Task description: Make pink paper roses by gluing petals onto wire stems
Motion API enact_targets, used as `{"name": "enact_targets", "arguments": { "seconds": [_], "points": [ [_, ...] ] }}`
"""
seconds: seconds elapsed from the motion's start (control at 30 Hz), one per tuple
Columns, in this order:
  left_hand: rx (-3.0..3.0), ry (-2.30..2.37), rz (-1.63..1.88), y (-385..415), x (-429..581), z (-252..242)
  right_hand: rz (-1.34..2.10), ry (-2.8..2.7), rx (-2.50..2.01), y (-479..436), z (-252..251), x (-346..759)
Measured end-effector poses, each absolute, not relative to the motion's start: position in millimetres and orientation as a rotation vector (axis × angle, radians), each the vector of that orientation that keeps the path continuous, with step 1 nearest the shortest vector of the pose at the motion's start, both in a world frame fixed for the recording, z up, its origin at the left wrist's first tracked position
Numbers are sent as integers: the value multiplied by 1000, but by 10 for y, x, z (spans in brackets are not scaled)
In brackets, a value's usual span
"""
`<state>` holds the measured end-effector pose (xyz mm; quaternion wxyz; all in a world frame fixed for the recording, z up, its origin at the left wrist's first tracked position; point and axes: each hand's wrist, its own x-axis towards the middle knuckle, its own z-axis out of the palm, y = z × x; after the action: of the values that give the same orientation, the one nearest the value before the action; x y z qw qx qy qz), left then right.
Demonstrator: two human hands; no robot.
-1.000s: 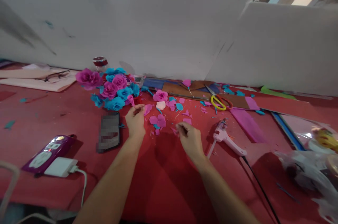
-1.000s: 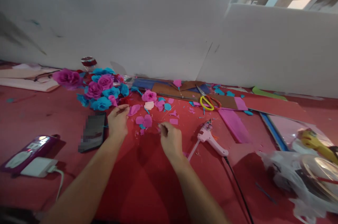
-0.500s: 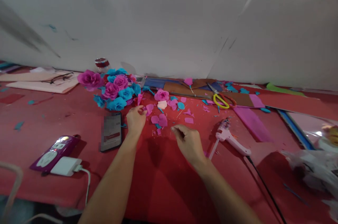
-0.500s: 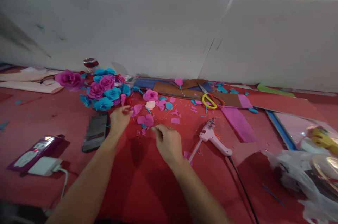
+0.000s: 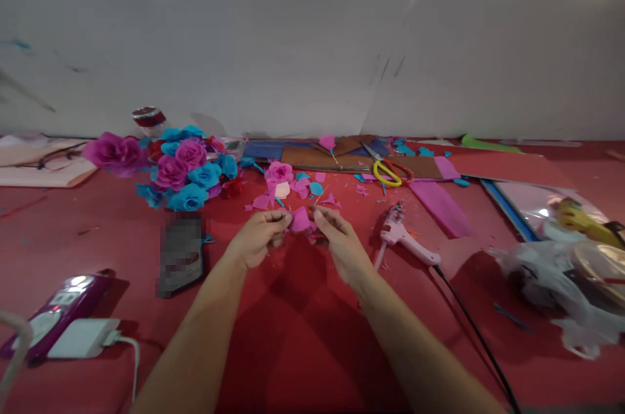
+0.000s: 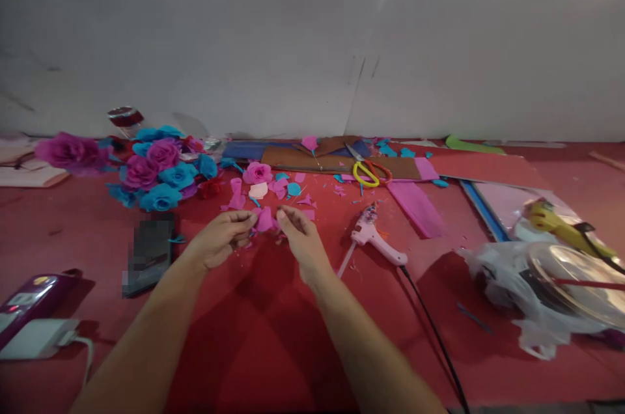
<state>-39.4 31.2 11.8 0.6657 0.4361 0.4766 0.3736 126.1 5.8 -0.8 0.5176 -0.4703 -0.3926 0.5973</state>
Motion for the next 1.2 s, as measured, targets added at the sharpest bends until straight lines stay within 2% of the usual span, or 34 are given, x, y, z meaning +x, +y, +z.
{"name": "enact_targets", "arguments": {
  "seconds": [0.1,0.33,0.67,0.93,1.2],
  "points": [
    [990,1112,825,281,-327,111,1484,-914,-1035,71,-20,1274],
    [1022,1183,951,274,-253,72,1345,-947,-1091,103,-98,1280],
    [936,1237,1003,301,-291,52,863,-1160,-1368,146,-151,1348],
    [972,1263,972,273,-233,80,1219,-1107,-1201,89,-91,1278],
    [1069,1308,999,270,-268,87,1148,-1038,-1201,123,-107,1304]
  ]
}}
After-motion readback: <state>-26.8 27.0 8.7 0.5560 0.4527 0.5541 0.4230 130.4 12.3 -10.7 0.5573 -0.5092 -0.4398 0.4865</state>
